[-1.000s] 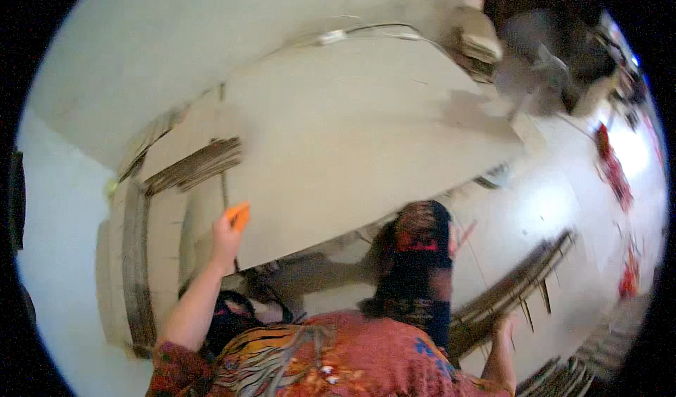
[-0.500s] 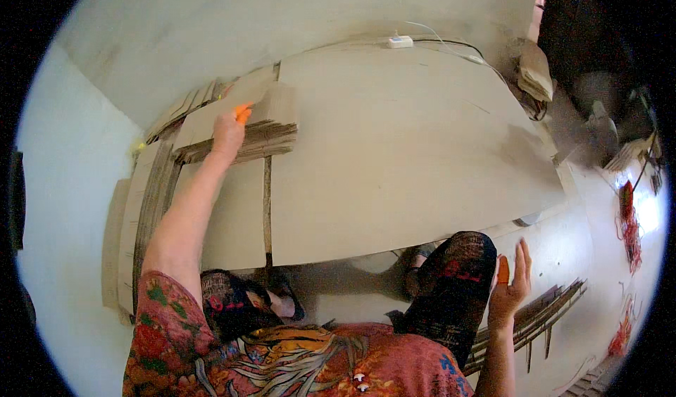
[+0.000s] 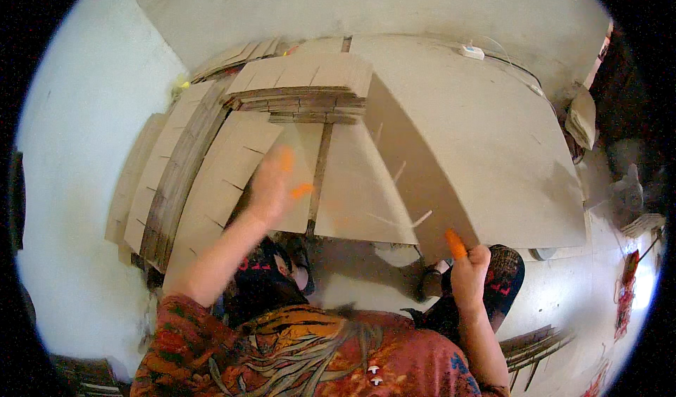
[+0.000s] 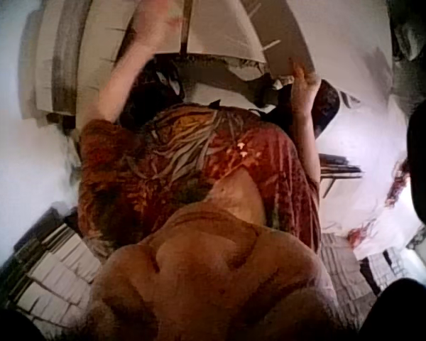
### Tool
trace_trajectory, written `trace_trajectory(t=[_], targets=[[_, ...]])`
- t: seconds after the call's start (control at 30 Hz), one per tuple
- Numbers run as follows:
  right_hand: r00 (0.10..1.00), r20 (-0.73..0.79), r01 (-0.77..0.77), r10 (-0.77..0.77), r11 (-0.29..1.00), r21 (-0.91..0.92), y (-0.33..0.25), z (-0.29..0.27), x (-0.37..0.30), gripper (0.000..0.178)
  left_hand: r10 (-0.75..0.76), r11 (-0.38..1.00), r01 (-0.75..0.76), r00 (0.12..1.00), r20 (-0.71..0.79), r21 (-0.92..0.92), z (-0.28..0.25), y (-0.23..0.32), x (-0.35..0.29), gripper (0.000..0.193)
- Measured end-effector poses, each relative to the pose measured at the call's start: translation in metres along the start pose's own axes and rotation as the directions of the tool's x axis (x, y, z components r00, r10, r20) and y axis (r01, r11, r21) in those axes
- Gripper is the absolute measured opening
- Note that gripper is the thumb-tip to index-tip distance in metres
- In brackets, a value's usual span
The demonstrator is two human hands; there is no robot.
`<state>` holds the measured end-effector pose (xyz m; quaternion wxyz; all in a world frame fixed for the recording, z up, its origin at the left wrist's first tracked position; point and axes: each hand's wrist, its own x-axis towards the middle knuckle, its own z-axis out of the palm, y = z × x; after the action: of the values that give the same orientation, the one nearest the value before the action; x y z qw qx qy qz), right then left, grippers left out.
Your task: The person assembles a multi-compartment cardboard divider by folding and interlocking pre-cut panels. They repeatedly pick up flat pieces, fold them into shape, and stack the completed units on the floor.
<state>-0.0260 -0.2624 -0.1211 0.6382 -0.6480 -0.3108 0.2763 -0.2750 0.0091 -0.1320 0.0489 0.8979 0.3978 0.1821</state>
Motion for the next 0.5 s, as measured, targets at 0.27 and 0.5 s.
trace_trajectory(t=[0.27,0.5], targets=[[0.963,0.083,0.268,-0.256,0.885,-0.38,-0.001,0.003,-0.004,0.014,-0.367,0.867,0.316,0.928,0.066,0.385,-0.058,-0.082,0.009,0.027],[0.939,0.155,0.335,-0.309,0.922,-0.195,-0.035,0.03,-0.007,0.016,-0.298,0.952,0.277,0.933,0.203,0.126,-0.084,-0.097,0.042,0.028]])
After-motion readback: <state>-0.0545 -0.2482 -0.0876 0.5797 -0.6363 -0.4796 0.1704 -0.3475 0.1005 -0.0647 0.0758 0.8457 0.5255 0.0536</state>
